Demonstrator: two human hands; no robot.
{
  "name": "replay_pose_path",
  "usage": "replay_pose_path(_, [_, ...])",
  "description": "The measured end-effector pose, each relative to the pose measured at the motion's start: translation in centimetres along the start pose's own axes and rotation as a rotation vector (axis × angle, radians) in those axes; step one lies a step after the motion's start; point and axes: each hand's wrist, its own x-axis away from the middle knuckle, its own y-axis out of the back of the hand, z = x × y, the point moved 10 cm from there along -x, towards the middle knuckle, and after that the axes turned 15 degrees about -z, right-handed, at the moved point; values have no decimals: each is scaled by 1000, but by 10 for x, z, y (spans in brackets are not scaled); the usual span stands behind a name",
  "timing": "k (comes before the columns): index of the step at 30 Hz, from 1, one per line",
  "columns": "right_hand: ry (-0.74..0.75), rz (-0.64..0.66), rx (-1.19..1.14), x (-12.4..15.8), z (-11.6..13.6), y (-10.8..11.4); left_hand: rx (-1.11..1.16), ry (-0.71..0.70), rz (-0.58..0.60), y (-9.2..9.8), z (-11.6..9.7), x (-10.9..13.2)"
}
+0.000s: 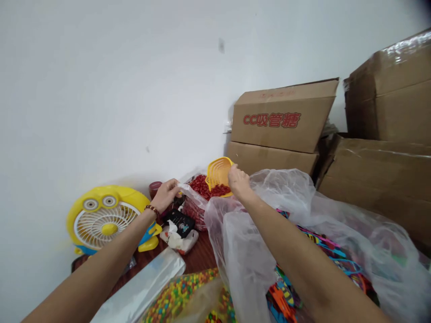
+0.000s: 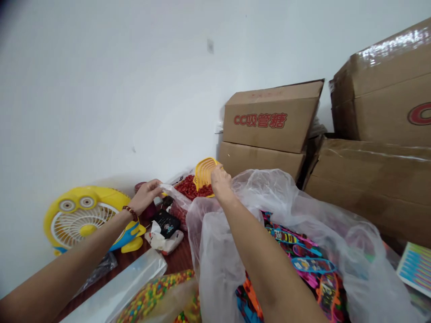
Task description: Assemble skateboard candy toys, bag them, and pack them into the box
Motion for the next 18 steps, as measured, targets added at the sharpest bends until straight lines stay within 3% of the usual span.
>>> replay_pose_path(4, [155,-57,112,5,15,-2,196,66,-20,-13,-7,2])
replay_pose_path(9, [279,-81,216,20,35,-25,416,157,-62,-25,-16,4])
replay_pose_path(14, [394,-11,324,36,54,-51,542,214,-51,-23,-20,11])
replay_pose_path(18, [421,56,299,42,64,-58,560,206,-57,-22,-23,12])
